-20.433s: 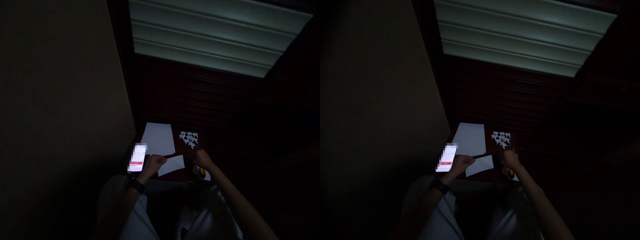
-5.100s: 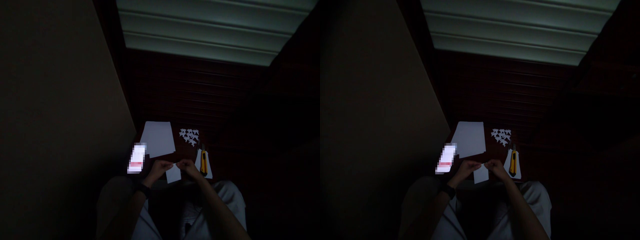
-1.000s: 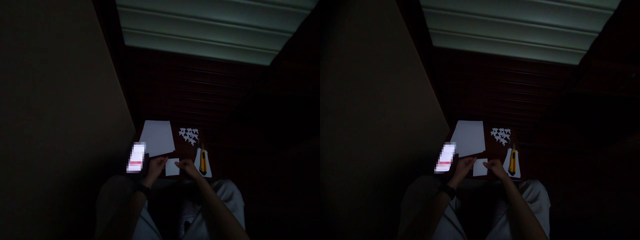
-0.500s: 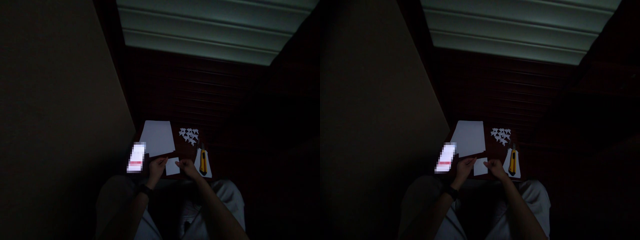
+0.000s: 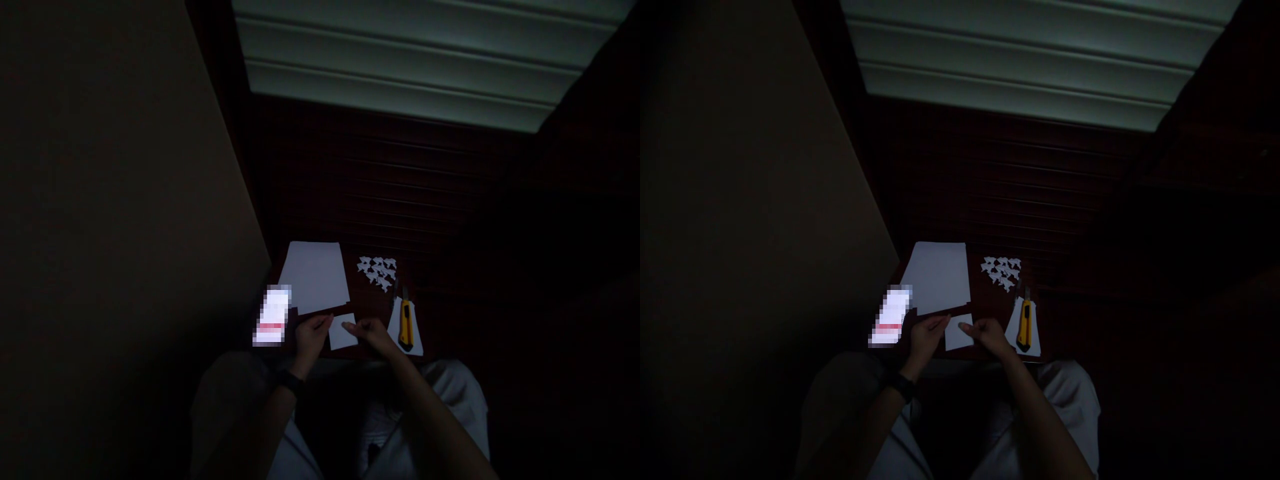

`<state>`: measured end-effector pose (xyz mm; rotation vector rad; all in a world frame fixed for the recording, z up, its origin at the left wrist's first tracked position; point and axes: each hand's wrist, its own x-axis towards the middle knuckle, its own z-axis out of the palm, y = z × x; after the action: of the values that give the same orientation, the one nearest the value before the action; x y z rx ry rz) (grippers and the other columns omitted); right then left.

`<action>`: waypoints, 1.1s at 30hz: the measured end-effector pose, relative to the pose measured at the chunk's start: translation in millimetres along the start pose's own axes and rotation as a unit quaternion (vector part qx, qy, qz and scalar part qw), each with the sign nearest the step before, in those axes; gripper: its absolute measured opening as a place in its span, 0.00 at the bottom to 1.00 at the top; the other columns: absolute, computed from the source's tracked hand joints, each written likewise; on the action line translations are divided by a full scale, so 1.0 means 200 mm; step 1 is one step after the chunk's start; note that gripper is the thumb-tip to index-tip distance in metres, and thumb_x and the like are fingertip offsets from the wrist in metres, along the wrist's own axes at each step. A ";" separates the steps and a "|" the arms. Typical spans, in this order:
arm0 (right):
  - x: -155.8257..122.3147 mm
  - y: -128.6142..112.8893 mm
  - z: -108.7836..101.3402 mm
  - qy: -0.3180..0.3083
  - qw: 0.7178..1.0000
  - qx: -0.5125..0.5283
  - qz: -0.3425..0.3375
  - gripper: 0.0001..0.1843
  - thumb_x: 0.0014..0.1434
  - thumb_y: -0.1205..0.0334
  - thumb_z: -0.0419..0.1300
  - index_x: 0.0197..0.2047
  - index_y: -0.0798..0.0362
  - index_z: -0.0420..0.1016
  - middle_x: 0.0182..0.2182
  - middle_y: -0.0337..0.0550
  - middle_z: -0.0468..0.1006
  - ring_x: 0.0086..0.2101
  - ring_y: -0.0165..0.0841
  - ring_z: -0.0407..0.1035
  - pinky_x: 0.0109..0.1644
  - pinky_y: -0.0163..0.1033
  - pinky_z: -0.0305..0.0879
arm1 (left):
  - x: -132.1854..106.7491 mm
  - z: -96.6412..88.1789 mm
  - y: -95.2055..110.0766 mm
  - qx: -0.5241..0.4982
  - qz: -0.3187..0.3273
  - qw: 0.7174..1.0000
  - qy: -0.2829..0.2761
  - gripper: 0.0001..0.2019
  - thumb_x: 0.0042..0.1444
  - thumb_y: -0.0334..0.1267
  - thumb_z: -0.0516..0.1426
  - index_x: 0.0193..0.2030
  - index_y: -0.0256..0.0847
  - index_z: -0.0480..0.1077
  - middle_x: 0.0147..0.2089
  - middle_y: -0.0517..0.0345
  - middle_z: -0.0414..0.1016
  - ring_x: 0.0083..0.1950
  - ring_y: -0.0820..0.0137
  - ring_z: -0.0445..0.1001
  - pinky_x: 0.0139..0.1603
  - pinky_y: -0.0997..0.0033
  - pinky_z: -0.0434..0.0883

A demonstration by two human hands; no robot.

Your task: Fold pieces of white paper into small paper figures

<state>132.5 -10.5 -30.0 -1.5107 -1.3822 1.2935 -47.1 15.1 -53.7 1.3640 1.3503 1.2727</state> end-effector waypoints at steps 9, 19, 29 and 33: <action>0.04 0.00 0.01 0.010 1.000 0.019 0.015 0.19 0.38 0.47 0.63 0.15 0.56 0.67 0.12 0.36 0.64 0.17 0.25 0.55 0.20 0.31 0.46 | -0.01 0.00 0.00 -0.001 -0.019 1.000 -0.004 0.15 0.46 0.47 0.57 0.32 0.37 0.74 0.32 0.52 0.77 0.34 0.64 0.75 0.31 0.69 0.71; 0.06 0.09 0.01 0.006 1.000 0.023 0.015 0.20 0.39 0.46 0.62 0.17 0.57 0.68 0.14 0.35 0.65 0.17 0.23 0.54 0.20 0.30 0.47 | -0.01 0.00 -0.02 0.001 -0.014 1.000 -0.004 0.14 0.46 0.46 0.56 0.33 0.37 0.74 0.32 0.53 0.77 0.33 0.64 0.75 0.32 0.69 0.71; 0.07 0.08 0.02 0.009 0.995 0.083 0.059 0.22 0.40 0.44 0.61 0.18 0.57 0.67 0.14 0.36 0.65 0.16 0.25 0.56 0.19 0.31 0.49 | -0.01 0.00 0.00 0.007 -0.007 1.000 -0.022 0.13 0.46 0.46 0.57 0.32 0.38 0.74 0.33 0.53 0.77 0.35 0.64 0.74 0.35 0.67 0.71; 0.07 0.07 0.02 0.020 0.992 0.115 0.049 0.23 0.41 0.42 0.60 0.18 0.57 0.66 0.15 0.36 0.65 0.17 0.24 0.56 0.19 0.31 0.52 | -0.01 0.00 0.01 0.002 -0.025 0.999 -0.033 0.14 0.45 0.46 0.57 0.32 0.38 0.74 0.33 0.52 0.77 0.35 0.63 0.74 0.34 0.68 0.71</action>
<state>130.9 -0.3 -47.1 -1.4538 -1.1036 1.4222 -46.0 12.7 -52.0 1.3555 1.3333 1.1828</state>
